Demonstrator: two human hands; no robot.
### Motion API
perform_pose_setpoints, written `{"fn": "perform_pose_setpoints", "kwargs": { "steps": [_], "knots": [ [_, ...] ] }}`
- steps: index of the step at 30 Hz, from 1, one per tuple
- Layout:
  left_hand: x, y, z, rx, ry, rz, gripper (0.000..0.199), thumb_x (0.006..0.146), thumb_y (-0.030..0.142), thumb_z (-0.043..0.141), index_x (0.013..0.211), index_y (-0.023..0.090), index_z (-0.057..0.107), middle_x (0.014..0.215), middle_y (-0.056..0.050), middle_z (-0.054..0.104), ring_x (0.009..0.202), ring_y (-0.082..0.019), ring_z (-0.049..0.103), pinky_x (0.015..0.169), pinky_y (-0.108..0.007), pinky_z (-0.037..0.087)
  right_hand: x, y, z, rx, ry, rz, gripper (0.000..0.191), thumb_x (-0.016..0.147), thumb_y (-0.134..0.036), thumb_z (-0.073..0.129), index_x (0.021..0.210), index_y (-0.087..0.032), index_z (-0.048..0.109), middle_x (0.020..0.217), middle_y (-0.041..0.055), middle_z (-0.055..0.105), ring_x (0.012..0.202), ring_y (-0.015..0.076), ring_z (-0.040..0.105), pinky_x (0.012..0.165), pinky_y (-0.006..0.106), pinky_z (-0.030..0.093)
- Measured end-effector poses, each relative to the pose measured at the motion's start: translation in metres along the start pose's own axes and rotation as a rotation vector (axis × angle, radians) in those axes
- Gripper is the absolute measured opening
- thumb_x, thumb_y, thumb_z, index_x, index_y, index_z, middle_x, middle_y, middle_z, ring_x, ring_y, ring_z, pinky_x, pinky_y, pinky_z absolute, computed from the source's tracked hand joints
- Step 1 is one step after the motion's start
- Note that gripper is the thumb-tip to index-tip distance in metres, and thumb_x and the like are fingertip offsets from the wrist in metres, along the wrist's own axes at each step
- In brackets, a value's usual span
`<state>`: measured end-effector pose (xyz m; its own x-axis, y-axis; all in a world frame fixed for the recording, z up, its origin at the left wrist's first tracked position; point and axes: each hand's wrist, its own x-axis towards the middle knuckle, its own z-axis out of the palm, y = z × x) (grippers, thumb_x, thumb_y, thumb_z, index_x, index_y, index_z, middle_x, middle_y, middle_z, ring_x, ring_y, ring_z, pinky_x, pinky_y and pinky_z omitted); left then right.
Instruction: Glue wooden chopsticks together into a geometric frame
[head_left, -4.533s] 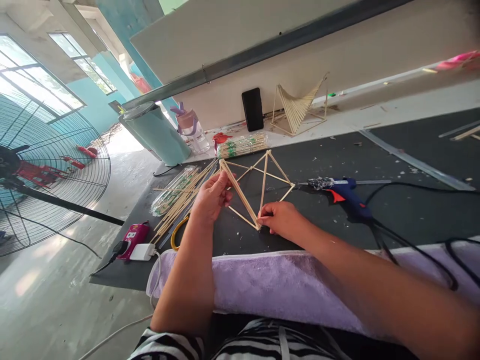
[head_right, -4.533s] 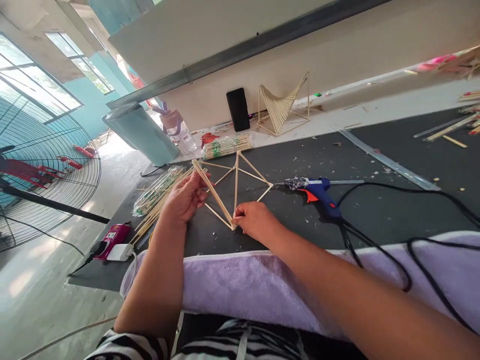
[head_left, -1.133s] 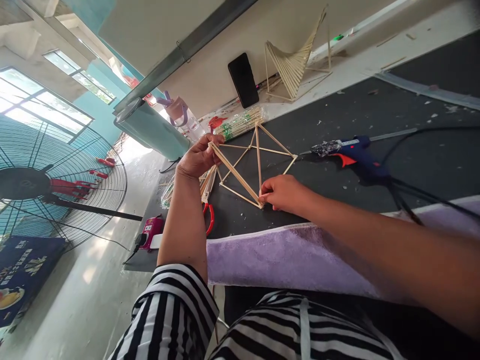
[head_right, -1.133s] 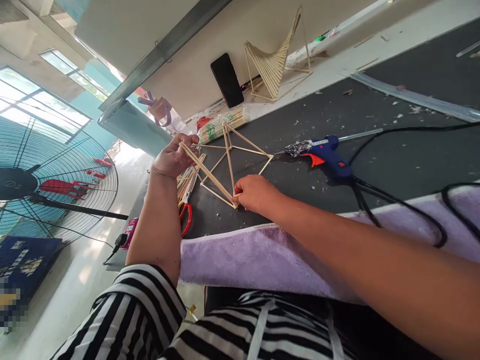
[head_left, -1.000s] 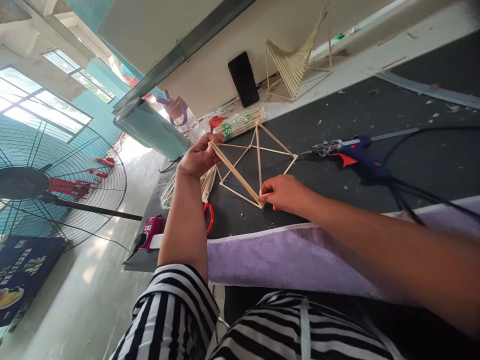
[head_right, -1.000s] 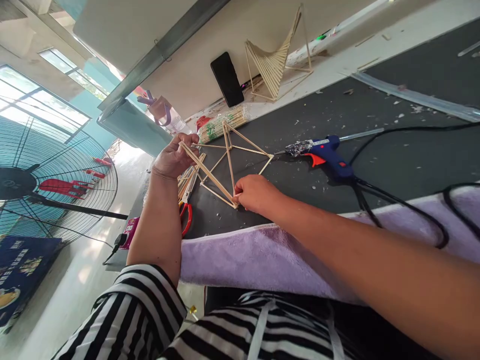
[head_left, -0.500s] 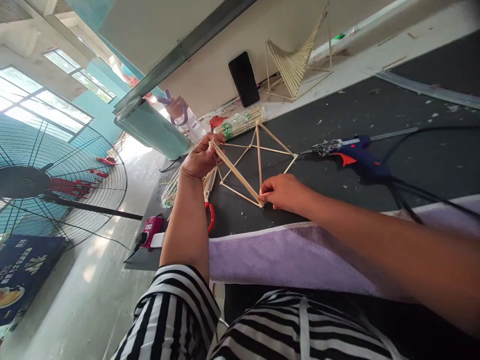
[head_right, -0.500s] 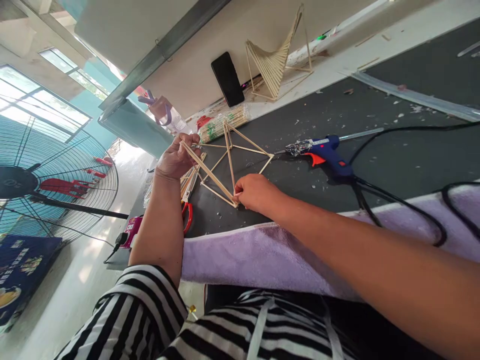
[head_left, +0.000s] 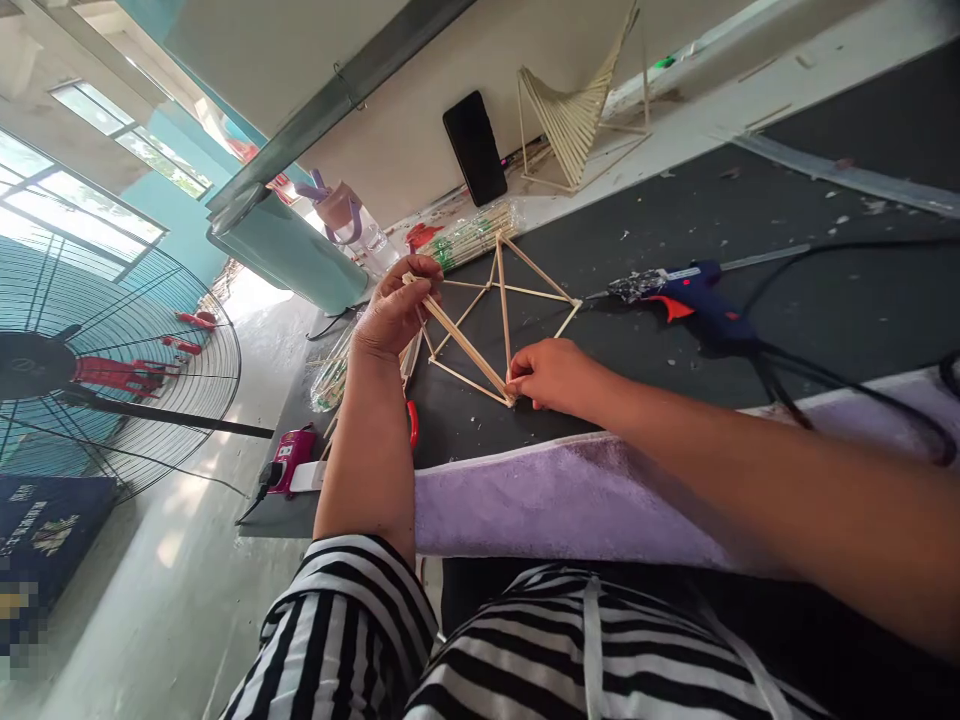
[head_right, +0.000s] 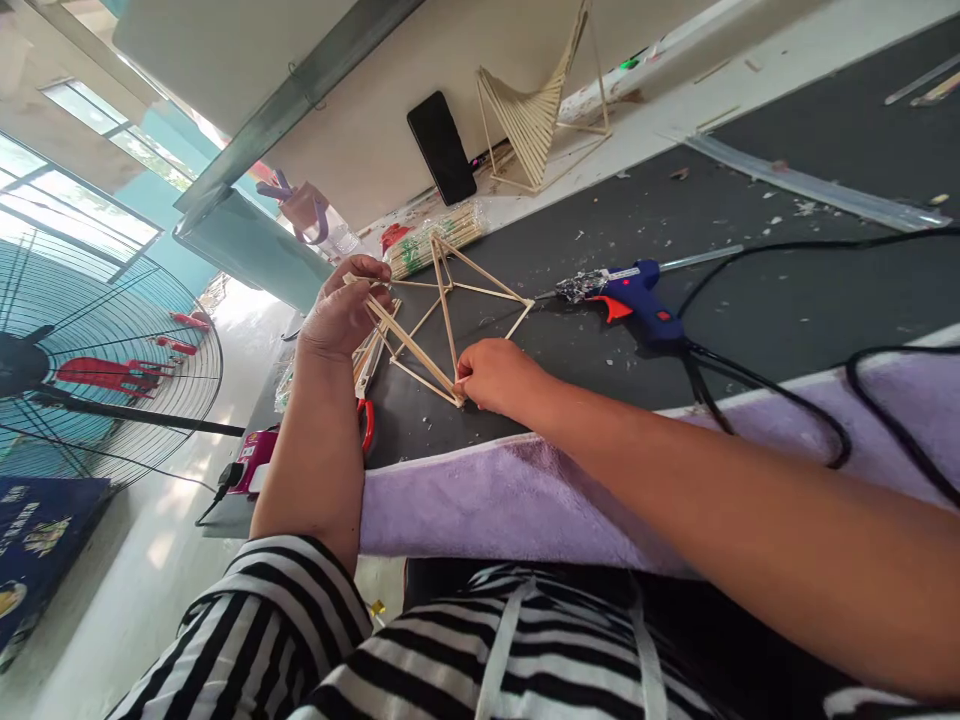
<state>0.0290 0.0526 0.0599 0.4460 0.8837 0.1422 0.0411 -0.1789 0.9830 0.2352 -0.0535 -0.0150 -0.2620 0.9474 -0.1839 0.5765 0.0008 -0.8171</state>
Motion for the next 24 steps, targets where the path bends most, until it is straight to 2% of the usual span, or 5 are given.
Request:
{"fn": "perform_pose_setpoints", "kwargs": {
  "steps": [8, 14, 16, 20, 24],
  "knots": [
    [-0.006, 0.010, -0.004, 0.087, 0.039, -0.014, 0.051, 0.065, 0.046, 0.083, 0.108, 0.024, 0.064, 0.106, -0.002, 0.065, 0.087, -0.015, 0.064, 0.077, -0.029, 0.050, 0.000, -0.001, -0.001, -0.014, -0.032, 0.018, 0.008, 0.076, -0.025, 0.065, 0.074, -0.019, 0.069, 0.058, -0.0016, 0.066, 0.050, 0.0099, 0.059, 0.051, 0.021, 0.040],
    [-0.032, 0.028, -0.001, 0.344, 0.550, -0.080, 0.030, 0.081, 0.042, 0.075, 0.081, 0.019, 0.056, 0.063, 0.006, 0.054, 0.062, -0.007, 0.053, 0.060, -0.024, 0.040, 0.003, 0.003, 0.003, -0.007, 0.016, -0.025, 0.008, 0.076, -0.025, 0.066, 0.073, -0.018, 0.069, 0.054, -0.0023, 0.063, 0.047, 0.0094, 0.058, 0.049, 0.020, 0.039],
    [-0.045, 0.027, 0.007, 0.352, 0.473, -0.163, 0.033, 0.086, 0.046, 0.068, 0.073, 0.018, 0.055, 0.055, 0.005, 0.051, 0.051, -0.006, 0.050, 0.053, -0.024, 0.039, 0.002, 0.003, 0.003, -0.007, 0.021, -0.011, 0.009, 0.076, -0.025, 0.067, 0.074, -0.018, 0.069, 0.054, -0.0023, 0.062, 0.046, 0.0091, 0.058, 0.048, 0.019, 0.039],
    [-0.063, 0.009, 0.029, 0.287, 0.096, -0.454, 0.030, 0.075, 0.044, 0.077, 0.079, 0.016, 0.066, 0.068, -0.001, 0.066, 0.054, -0.010, 0.059, 0.051, -0.024, 0.045, -0.001, 0.001, 0.001, -0.006, 0.021, -0.017, 0.008, 0.076, -0.024, 0.067, 0.072, -0.017, 0.069, 0.054, -0.0021, 0.062, 0.048, 0.0084, 0.059, 0.048, 0.017, 0.039],
    [-0.063, -0.014, 0.046, 0.214, -0.081, -0.499, 0.025, 0.070, 0.037, 0.079, 0.077, 0.015, 0.070, 0.069, -0.003, 0.068, 0.055, -0.010, 0.059, 0.052, -0.022, 0.046, -0.003, -0.001, -0.002, 0.035, 0.022, -0.029, 0.007, 0.075, -0.022, 0.068, 0.072, -0.017, 0.070, 0.055, -0.0019, 0.063, 0.047, 0.0085, 0.060, 0.047, 0.017, 0.040]
  ]
}}
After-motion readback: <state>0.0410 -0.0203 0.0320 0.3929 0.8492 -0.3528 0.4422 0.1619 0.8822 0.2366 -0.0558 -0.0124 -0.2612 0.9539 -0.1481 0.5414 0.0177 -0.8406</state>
